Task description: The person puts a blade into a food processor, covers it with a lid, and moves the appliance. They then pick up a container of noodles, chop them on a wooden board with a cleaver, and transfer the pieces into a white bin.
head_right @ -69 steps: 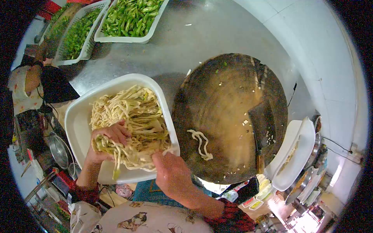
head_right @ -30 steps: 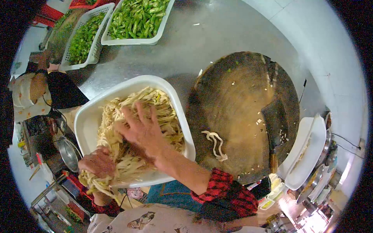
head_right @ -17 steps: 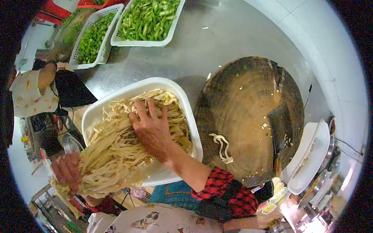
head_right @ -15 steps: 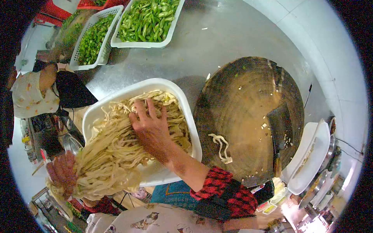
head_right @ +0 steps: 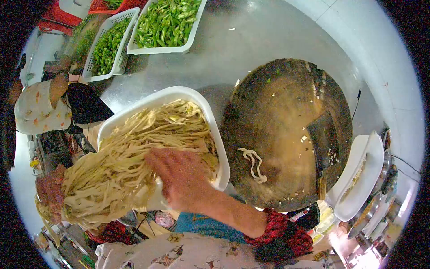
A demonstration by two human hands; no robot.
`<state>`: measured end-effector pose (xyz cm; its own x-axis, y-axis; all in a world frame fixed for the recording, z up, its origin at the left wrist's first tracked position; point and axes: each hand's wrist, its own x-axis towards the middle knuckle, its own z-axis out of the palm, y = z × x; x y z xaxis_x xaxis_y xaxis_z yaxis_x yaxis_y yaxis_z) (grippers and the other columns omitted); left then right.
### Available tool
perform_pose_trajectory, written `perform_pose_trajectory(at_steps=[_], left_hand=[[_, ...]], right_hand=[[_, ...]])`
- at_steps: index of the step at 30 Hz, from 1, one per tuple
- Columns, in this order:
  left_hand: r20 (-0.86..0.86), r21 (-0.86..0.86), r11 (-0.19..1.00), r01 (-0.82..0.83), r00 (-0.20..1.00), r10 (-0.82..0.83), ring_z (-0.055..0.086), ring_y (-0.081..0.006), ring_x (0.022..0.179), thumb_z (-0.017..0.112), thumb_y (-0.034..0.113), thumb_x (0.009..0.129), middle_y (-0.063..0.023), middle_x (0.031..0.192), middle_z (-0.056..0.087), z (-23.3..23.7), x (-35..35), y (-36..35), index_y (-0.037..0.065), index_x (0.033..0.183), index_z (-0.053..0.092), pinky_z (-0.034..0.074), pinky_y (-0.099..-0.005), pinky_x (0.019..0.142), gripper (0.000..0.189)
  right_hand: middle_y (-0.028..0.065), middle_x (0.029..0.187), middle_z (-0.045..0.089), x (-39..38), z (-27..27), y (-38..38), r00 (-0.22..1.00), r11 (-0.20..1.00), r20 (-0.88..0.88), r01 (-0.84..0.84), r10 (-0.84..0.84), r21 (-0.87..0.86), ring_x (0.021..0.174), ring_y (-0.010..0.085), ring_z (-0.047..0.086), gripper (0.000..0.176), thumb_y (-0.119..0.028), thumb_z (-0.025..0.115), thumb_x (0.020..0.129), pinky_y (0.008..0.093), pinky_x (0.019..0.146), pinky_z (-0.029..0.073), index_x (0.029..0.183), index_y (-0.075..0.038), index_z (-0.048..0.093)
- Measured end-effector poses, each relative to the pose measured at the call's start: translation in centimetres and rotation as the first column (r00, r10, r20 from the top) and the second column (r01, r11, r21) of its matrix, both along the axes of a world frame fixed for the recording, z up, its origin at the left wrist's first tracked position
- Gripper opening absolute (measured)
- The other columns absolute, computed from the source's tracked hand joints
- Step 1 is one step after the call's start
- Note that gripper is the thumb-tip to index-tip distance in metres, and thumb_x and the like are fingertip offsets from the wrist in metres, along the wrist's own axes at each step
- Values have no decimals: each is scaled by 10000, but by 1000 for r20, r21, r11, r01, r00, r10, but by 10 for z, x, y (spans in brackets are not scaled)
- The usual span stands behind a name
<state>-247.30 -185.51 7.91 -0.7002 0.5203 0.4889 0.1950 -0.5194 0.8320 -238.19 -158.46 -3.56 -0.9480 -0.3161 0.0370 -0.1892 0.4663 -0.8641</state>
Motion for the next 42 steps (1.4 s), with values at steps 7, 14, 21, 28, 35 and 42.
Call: perform_pose_trajectory(at_steps=[7, 14, 21, 28, 35, 42], left_hand=[[10, -59, 998, 5, 1000, -4, 549, -110, 614, 856, 192, 642, 52, 740, 636, -6, 3, 11, 168, 898, 531, 331, -305, 803, 415], [99, -106, 986, 131, 988, -121, 582, -179, 787, 768, 198, 756, 20, 733, 598, -38, 6, 36, 178, 800, 517, 379, -409, 916, 255], [530, -324, 853, -410, 668, 522, 573, -298, 963, 566, 264, 886, -119, 1059, 562, -27, 27, 127, 88, 907, 543, 430, -440, 913, 179], [373, -308, 951, -7, 919, 128, 615, -324, 916, 791, 194, 739, -201, 896, 624, -49, 49, 26, 110, 752, 535, 514, -378, 755, 270], [262, 84, 986, 143, 952, -160, 523, -187, 642, 687, 222, 830, -82, 781, 639, -65, 31, 19, 150, 872, 559, 403, -407, 663, 152], [37, 16, 964, -267, 963, 266, 517, -172, 690, 655, 345, 833, -42, 854, 612, 13, 51, -55, 154, 1032, 552, 397, -386, 682, 294]], right_hand=[[111, 1029, 546, 0, -16, -25, 991, 974, -86, 119, -104, 192, 988, 295, 528, 528, -115, 697, 669, 409, 794, 439, 1165, -79, 519], [109, 839, 517, -11, 45, -1, 979, 988, -199, 18, -48, -153, 749, 270, 544, 289, -43, 613, 738, 359, 639, 476, 1016, -33, 533], [186, 915, 545, -43, 80, -34, 909, 1000, -416, -7, 6, 1, 833, 330, 572, 323, -183, 535, 797, 368, 718, 516, 996, 69, 565], [153, 971, 560, -65, 74, -6, 908, 903, -346, -337, 236, -267, 943, 342, 533, 239, -197, 636, 750, 424, 797, 451, 930, -41, 656], [94, 1413, 373, -40, -39, -44, 872, 932, -445, -33, 203, 360, 1312, 296, 360, 574, -174, 629, 776, 576, 988, 355, 1321, -180, 446], [51, 1431, 347, -44, -74, -56, 933, 913, -332, 9, 139, 408, 1364, 245, 262, 538, -151, 603, 781, 630, 977, 321, 1299, -174, 457]])
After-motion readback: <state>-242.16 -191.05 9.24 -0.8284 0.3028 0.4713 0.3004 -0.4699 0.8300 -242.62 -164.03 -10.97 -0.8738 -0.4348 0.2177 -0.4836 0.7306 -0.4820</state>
